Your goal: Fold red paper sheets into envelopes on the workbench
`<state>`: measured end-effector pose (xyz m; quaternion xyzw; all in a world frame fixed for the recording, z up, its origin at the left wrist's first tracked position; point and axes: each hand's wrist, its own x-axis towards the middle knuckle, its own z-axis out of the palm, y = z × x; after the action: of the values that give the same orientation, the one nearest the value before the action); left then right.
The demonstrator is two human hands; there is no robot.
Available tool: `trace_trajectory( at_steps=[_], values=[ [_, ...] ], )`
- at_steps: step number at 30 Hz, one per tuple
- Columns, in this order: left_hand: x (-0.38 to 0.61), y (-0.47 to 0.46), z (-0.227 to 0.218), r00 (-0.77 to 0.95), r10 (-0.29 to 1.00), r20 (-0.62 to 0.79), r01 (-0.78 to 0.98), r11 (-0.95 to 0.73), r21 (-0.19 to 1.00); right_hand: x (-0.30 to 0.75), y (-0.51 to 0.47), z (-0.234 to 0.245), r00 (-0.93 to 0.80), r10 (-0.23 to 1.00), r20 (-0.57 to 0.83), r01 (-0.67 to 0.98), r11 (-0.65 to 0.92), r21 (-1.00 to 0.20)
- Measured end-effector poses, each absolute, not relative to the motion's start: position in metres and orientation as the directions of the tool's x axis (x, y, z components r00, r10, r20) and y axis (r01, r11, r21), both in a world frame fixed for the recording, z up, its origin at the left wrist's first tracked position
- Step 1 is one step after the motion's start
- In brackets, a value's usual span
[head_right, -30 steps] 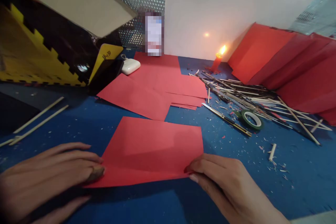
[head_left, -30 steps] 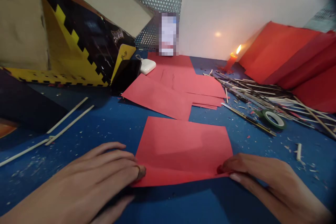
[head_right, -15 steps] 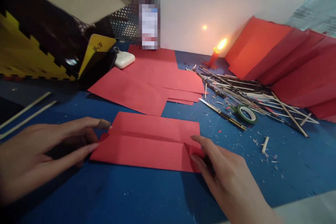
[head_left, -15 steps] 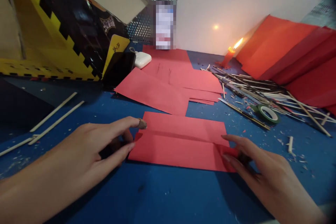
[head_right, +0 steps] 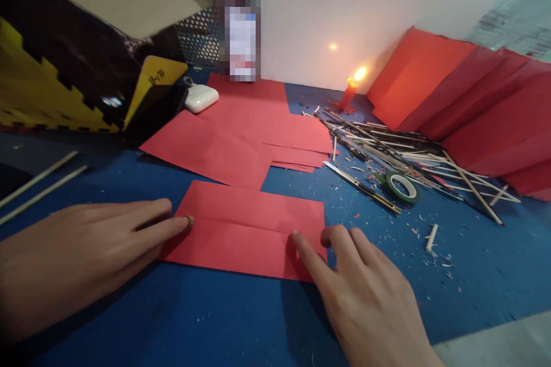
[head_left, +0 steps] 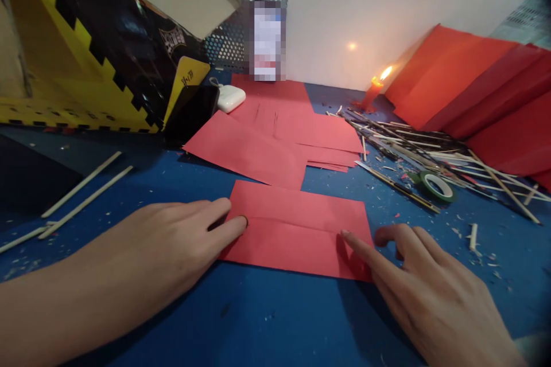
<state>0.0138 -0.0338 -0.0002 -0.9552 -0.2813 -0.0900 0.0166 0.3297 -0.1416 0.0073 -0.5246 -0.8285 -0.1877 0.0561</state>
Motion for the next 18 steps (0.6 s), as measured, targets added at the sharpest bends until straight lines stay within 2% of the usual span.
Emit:
trace_trajectory(
  at_steps=[4, 6, 8, 12, 18],
  values=[
    [0.027, -0.046, 0.007, 0.912, 0.317, 0.261, 0.348, -0.934, -0.082, 0.317, -0.136, 0.011, -0.616, 0.770, 0.164, 0.785, 0.582, 0.213],
    [0.033, -0.059, 0.007, 0.940, 0.196, 0.280, 0.226, -0.971, -0.080, 0.310, -0.133, 0.012, -0.668, 0.735, 0.117, 0.742, 0.644, 0.187],
    [0.037, -0.070, 0.003, 0.948, 0.153, 0.280, 0.174, -0.984, -0.049, 0.305, -0.131, 0.013, -0.681, 0.725, 0.103, 0.728, 0.654, 0.204],
    [0.036, -0.083, -0.005, 0.958, 0.159, 0.237, 0.156, -0.987, 0.031, 0.298, -0.133, 0.014, -0.680, 0.723, 0.121, 0.723, 0.635, 0.272],
    [0.032, -0.085, -0.010, 0.954, 0.227, 0.197, 0.202, -0.970, 0.138, 0.287, -0.142, 0.006, -0.689, 0.700, 0.189, 0.721, 0.633, 0.283]
  ],
)
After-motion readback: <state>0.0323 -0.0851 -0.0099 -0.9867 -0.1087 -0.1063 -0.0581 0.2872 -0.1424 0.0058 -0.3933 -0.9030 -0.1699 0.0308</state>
